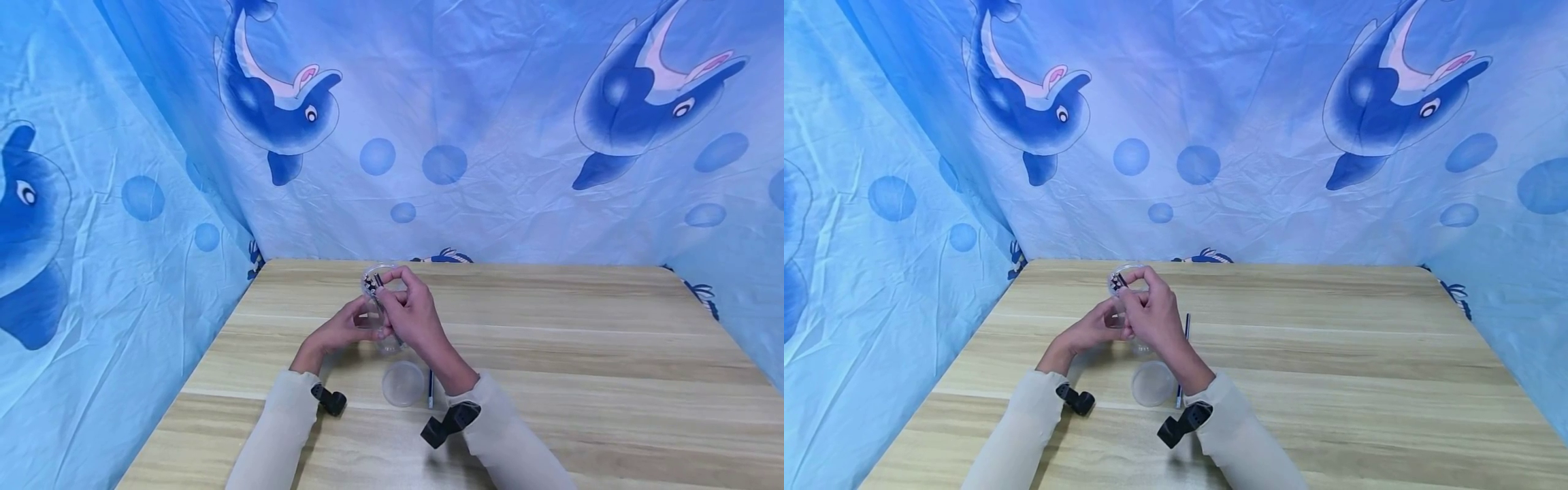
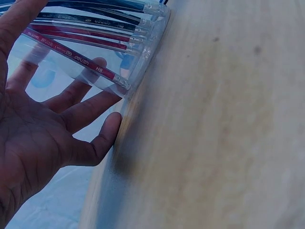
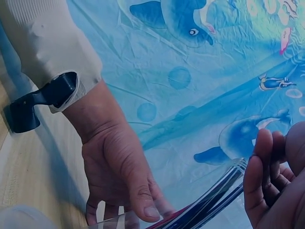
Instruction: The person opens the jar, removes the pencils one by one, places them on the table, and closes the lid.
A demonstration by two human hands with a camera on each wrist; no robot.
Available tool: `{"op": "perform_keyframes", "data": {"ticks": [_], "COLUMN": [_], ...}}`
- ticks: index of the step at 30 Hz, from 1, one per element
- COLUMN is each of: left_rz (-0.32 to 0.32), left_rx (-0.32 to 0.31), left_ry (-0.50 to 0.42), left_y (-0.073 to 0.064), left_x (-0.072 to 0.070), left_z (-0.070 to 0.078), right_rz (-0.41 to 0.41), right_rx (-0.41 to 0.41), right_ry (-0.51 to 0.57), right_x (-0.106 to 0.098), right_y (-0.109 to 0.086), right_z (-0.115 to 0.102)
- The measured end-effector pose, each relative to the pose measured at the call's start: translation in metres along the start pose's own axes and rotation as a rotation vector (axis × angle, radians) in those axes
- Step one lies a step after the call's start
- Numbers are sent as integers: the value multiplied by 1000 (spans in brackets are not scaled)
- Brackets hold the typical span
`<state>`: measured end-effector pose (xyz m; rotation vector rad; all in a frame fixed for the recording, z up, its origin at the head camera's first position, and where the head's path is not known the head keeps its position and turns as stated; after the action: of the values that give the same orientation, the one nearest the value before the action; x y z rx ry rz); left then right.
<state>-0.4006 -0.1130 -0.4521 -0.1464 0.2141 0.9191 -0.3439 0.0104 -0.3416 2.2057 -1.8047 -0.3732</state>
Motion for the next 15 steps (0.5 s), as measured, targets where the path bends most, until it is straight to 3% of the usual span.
{"op": "perform_keyframes", "data": {"ticks": [10, 15], "left_rz": [30, 41], "left_rx": [-51, -45], "left_ry": [20, 35], "left_y": [1, 2], "left_x": [-2, -3], "left_z": [-3, -3], "right_rz": [144, 195], "right_rx": [-113, -237], "right_ry": [-124, -136], "right_x": [-16, -21], "right_y": [0, 0], "right_z": [-20, -31]}}
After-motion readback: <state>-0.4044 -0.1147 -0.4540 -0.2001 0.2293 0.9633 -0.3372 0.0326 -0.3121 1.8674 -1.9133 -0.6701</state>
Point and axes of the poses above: each hand's wrist, its own y-axis towards the middle knuckle, its own x-axis out of the palm, z = x × y, the point moved 9 cm from there along y, towards the middle knuckle, and after that the axes turned 4 degrees about -x, right-handed, at the moved point
